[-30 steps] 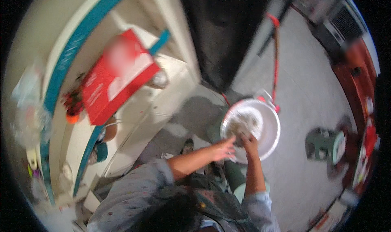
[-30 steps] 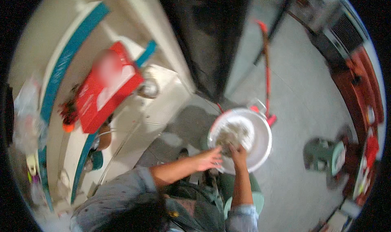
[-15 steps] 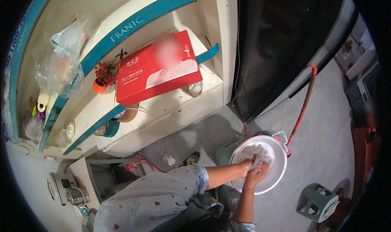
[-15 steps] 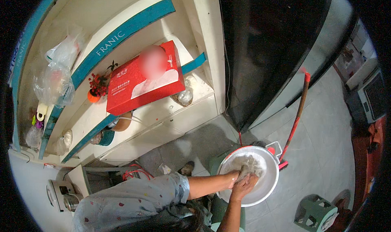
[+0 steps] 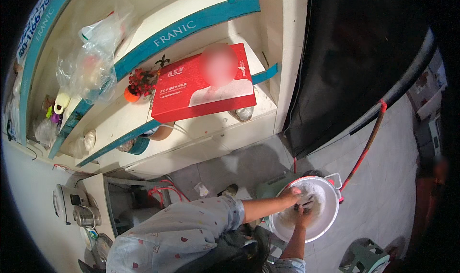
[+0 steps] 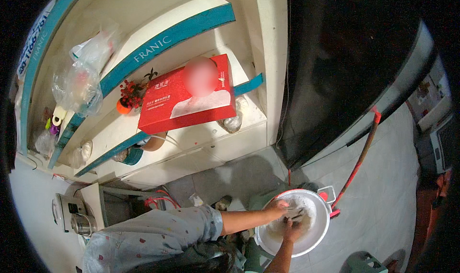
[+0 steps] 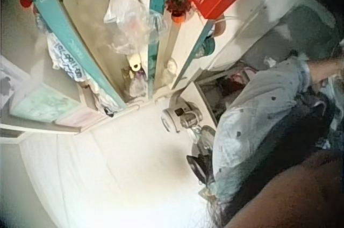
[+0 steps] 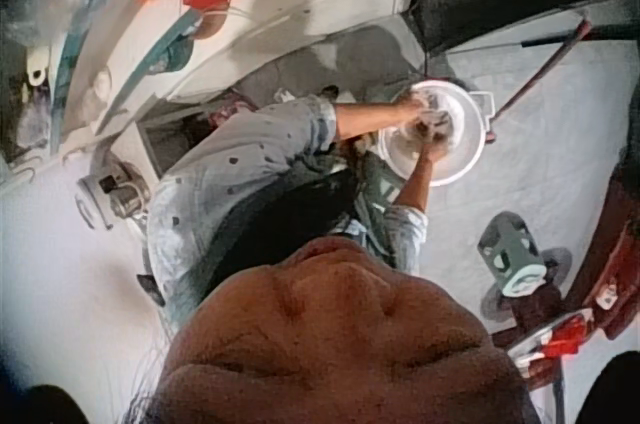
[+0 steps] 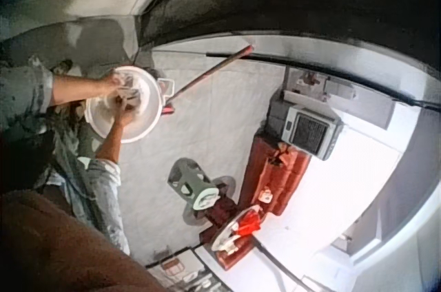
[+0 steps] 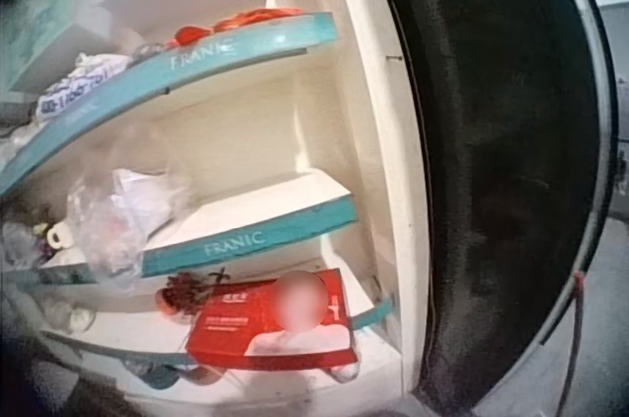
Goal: The person wipes the interior surfaces of a white shelving unit with a cloth, repeatedly dipping the cloth into a bucket of water. They remove and reposition several items including a red box, plastic bags, and a mug to access different areas, then wipe the shelves and side panels.
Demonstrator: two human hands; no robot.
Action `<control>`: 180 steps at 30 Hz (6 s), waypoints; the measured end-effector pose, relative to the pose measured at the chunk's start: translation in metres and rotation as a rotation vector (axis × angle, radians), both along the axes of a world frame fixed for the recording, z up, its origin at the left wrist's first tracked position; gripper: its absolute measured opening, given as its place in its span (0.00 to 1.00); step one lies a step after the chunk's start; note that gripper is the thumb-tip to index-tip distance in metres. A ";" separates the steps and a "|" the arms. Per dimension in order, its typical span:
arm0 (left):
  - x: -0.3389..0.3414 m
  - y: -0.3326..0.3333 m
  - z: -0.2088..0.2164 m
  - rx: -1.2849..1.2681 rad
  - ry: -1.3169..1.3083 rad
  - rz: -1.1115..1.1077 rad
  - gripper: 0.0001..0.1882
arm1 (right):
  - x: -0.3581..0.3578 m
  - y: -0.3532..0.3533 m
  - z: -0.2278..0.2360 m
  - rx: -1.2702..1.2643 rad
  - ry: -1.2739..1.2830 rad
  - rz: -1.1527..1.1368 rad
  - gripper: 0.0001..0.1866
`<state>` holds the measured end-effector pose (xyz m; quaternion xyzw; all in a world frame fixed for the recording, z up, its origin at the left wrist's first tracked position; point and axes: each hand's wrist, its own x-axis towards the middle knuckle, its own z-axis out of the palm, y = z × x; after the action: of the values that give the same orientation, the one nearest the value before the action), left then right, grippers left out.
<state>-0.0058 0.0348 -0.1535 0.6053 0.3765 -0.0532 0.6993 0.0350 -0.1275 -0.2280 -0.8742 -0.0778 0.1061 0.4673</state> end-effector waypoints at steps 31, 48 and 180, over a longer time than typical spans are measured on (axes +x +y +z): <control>0.001 -0.031 0.013 -1.038 0.126 -0.062 0.11 | -0.019 0.015 0.221 0.368 0.398 0.183 0.06; -0.018 -0.027 0.078 -1.497 0.162 -0.064 0.13 | -0.009 0.000 0.111 1.227 0.807 0.027 0.23; -0.259 0.368 0.246 -0.424 -0.464 1.156 0.28 | -0.141 0.600 0.377 -0.066 -0.767 1.290 0.23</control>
<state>-0.2644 0.4031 0.0928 0.1504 0.4619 0.3898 0.7824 -0.1057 0.4724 0.1494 -0.6444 -0.7288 0.0489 0.2263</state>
